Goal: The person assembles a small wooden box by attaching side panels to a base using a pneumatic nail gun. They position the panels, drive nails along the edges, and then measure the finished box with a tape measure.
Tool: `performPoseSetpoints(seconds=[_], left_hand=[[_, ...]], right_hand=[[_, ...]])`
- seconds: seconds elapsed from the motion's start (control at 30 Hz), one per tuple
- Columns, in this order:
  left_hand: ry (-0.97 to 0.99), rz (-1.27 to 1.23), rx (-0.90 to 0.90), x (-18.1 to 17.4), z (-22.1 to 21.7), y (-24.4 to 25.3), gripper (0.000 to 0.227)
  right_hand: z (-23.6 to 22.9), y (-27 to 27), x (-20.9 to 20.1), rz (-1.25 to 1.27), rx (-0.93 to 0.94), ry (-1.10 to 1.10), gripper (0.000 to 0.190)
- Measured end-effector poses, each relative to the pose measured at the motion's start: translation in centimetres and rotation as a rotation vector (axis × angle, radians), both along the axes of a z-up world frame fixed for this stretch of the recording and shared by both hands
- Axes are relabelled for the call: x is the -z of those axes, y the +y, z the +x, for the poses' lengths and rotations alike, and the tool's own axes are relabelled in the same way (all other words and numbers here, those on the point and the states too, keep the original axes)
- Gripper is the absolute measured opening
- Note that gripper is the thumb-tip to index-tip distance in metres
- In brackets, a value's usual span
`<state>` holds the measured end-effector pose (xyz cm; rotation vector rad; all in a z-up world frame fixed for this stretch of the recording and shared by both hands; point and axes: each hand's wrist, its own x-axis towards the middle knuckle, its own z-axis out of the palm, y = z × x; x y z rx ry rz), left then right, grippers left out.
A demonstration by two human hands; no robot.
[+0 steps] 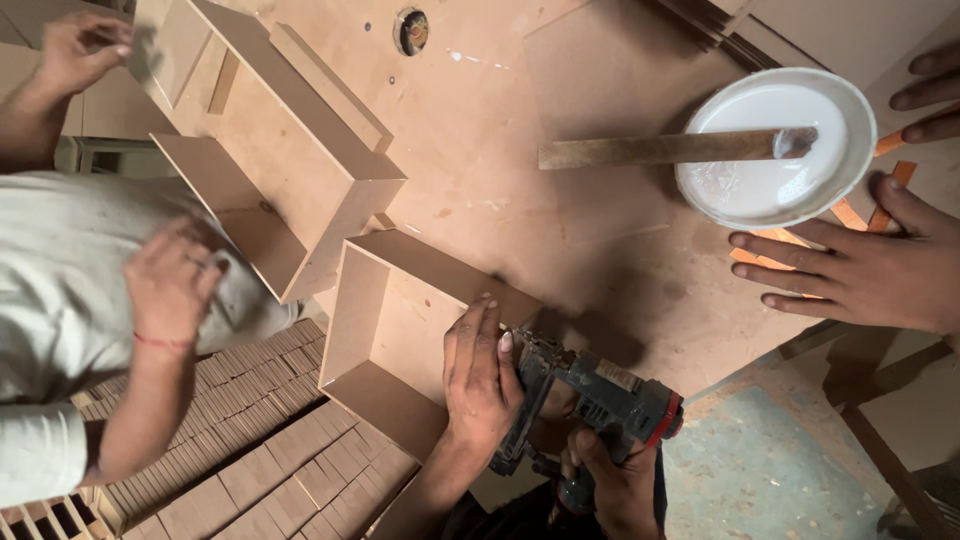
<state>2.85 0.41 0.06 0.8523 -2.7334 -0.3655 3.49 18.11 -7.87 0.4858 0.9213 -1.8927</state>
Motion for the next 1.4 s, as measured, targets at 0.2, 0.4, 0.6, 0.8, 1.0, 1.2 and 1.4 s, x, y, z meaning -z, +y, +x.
performPoseSetpoints(seconds=[0.2,0.4,0.6,0.8,1.0,1.2,1.4], left_hand=[[0.000,0.000,0.006,-0.1,0.0,0.0,0.033],[0.011,-0.002,0.009,0.1,0.1,-0.1,0.033],[0.001,0.035,-0.001,0.0,0.0,0.0,0.035],[-0.010,0.023,-0.004,0.1,0.2,0.0,0.034],[-0.020,0.013,-0.008,0.7,0.5,-0.1,0.035],[-0.048,0.165,0.112,-0.4,1.7,-0.4,0.062],[-0.218,0.239,0.228,-0.7,3.8,0.5,0.067]], right_hand=[[0.0,-0.1,0.0,-0.012,0.022,0.016,0.025],[0.1,0.0,0.1,-0.010,-0.001,0.028,0.026],[0.3,0.0,0.3,-0.035,0.021,0.032,0.025],[0.0,-0.3,-0.1,-0.002,0.049,0.045,0.025],[-1.1,-0.2,-0.5,0.066,0.078,0.062,0.021],[-2.8,1.8,0.3,0.254,0.011,0.127,0.029],[-4.5,3.8,1.4,0.291,-0.010,0.097,0.026]])
